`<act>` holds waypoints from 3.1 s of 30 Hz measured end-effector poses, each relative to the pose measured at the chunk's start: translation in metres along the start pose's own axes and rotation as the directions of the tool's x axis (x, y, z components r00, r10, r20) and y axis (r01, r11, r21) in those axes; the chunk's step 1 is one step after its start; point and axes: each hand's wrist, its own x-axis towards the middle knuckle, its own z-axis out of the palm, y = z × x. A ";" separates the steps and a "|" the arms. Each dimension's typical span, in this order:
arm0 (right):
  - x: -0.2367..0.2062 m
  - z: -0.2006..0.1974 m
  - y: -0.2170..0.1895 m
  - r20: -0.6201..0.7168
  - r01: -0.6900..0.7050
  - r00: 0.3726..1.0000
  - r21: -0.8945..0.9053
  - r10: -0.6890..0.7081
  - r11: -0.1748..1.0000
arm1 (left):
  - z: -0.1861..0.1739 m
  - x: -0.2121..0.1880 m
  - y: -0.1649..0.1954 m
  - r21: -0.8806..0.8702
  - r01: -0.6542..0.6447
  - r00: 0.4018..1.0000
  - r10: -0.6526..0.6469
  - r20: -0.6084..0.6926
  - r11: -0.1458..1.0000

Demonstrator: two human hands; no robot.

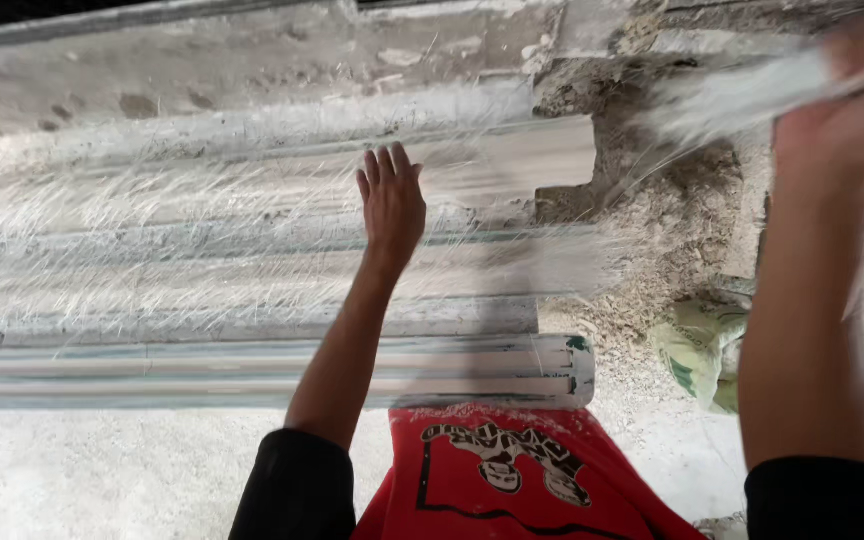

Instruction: The person takes bundles of white fiberglass strands from a bucket and spreads them by hand over a long, grooved mold. They repeatedly retrieve strands, lay them across the mold surface, and smooth them down to cover the area.

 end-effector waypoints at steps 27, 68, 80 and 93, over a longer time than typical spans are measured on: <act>-0.069 0.062 0.004 -0.307 -0.043 0.946 0.203 0.105 0.978 | 0.010 -0.010 0.160 -0.771 0.069 0.941 0.216 0.261 0.634; -0.043 -0.044 -0.110 -0.625 0.210 0.758 -0.037 -0.186 0.977 | 0.059 0.032 0.093 -0.040 -0.014 0.980 0.021 0.195 0.999; -0.102 0.144 -0.001 -0.396 -0.266 0.861 0.184 0.319 0.946 | -0.005 -0.041 0.130 -0.852 0.029 0.971 0.189 0.149 0.523; 0.004 0.036 -0.003 -0.151 0.054 0.987 -0.015 -0.056 0.998 | -0.052 -0.010 -0.121 0.101 0.202 0.976 -0.209 0.068 0.974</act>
